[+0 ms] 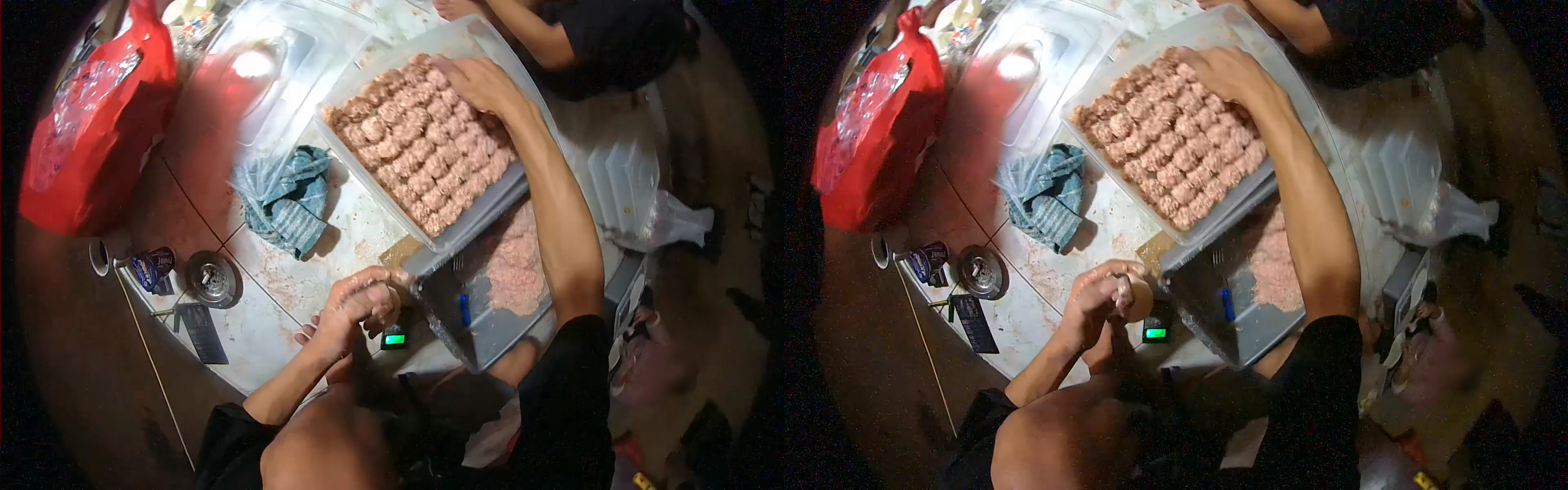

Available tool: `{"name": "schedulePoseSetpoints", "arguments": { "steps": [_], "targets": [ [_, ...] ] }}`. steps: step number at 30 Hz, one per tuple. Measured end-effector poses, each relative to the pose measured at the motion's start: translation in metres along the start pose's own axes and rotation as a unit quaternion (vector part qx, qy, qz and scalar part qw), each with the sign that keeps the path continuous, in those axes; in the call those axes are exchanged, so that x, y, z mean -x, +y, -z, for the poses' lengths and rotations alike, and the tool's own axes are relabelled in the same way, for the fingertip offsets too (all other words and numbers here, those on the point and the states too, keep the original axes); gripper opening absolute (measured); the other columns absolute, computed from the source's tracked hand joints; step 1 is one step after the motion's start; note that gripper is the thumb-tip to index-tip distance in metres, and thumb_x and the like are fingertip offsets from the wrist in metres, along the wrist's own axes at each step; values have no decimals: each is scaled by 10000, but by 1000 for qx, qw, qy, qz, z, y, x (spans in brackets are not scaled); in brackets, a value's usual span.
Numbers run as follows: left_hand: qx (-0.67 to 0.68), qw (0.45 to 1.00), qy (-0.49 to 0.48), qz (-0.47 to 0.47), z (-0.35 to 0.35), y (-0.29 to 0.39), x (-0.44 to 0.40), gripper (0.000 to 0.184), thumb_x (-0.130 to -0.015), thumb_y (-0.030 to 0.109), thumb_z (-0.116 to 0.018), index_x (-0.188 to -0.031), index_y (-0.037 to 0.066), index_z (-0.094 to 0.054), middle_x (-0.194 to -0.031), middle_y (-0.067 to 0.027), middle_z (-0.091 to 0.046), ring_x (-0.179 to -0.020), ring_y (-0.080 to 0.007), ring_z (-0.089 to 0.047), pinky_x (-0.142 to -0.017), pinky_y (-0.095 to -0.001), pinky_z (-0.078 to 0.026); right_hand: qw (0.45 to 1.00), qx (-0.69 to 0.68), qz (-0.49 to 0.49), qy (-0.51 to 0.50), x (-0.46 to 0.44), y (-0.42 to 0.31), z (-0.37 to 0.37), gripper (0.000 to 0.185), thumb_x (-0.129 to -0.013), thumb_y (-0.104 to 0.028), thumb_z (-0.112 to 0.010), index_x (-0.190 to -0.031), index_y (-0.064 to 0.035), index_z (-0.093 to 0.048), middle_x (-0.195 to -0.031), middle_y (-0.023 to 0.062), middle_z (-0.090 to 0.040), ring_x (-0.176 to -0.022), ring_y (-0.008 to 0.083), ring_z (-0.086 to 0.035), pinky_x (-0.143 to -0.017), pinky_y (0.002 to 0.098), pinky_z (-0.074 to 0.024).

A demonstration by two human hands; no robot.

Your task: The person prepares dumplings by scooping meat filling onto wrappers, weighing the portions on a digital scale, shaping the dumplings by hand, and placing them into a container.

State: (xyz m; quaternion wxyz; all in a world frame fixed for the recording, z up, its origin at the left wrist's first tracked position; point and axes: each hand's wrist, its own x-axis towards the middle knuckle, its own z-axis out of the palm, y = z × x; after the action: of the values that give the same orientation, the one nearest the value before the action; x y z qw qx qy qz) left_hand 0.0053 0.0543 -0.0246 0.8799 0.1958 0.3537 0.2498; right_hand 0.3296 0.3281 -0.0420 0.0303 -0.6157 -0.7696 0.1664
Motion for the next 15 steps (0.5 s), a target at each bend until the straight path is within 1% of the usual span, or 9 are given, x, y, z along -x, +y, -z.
{"name": "schedulePoseSetpoints", "arguments": {
  "steps": [2,3,6,7,9,10,11,12,15],
  "targets": [
    [84,994,-71,-27,-2,-3,-2,818,-952,625,-528,-1459,-18,-521,-808,-68,-599,-676,-145,-541,-614,-228,-422,995,-13,68,65,21,-1,-10,687,-1071,-602,-418,-1157,20,-698,-1089,281,-715,-1043,480,-659,-935,517,-503],
    [93,987,-129,-12,1,-5,-7,934,-940,724,-437,-1529,0,-439,-909,-118,-630,-737,-209,-581,-646,-289,-470,991,-9,53,121,39,-10,-6,581,-1054,-521,-477,-1167,5,-694,-1105,265,-710,-1035,468,-668,-916,519,-517],
    [197,978,-67,20,-21,-6,-6,948,-937,755,-411,-1530,16,-443,-1021,-158,-643,-817,-269,-609,-723,-369,-510,956,9,19,292,132,-84,28,312,-1002,-281,-652,-1199,-40,-682,-1152,214,-694,-1010,431,-694,-858,523,-558],
    [184,976,-117,-6,-14,-13,-10,976,-936,777,-376,-1560,28,-413,-1185,-215,-643,-1001,-321,-633,-877,-441,-519,966,-17,-70,247,169,-100,29,269,-979,-241,-680,-1153,-35,-678,-1078,214,-690,-972,419,-699,-813,507,-561],
    [204,970,-128,-19,-29,-12,-11,979,-940,769,-376,-1595,42,-374,-1337,-244,-591,-1149,-330,-603,-985,-441,-488,959,-88,-257,78,251,-116,7,243,-962,-241,-702,-1028,-12,-656,-967,233,-688,-874,420,-697,-741,515,-545],
    [212,968,-134,-25,-35,-12,-9,982,-942,765,-376,-1612,49,-355,-1414,-259,-565,-1223,-334,-588,-1039,-441,-473,964,-61,-254,52,293,-109,-31,258,-954,-250,-700,-998,-1,-648,-917,224,-678,-820,423,-683,-727,534,-532],
    [213,963,-162,-4,-37,-14,-9,1054,-907,838,-364,-1654,97,-290,-1568,-275,-433,-1391,-368,-479,-1149,-487,-397,963,-17,-268,-2,334,-101,-67,230,-943,-247,-710,-973,-25,-659,-876,208,-678,-790,414,-677,-701,527,-520],
    [262,950,-170,15,-43,-15,-7,1072,-890,862,-363,-1662,123,-277,-1594,-278,-397,-1421,-376,-449,-1167,-505,-373,958,26,-281,-56,366,-93,-100,203,-933,-245,-720,-948,-48,-670,-836,193,-678,-760,405,-670,-675,520,-509],
    [349,913,-200,68,-63,-20,-6,1139,-816,952,-364,-1688,233,-225,-1688,-278,-249,-1536,-408,-308,-1236,-583,-259,972,-103,-193,90,403,-76,-162,134,-923,-161,-653,-993,-54,-614,-859,221,-685,-828,458,-676,-724,548,-519]
  ]
}}
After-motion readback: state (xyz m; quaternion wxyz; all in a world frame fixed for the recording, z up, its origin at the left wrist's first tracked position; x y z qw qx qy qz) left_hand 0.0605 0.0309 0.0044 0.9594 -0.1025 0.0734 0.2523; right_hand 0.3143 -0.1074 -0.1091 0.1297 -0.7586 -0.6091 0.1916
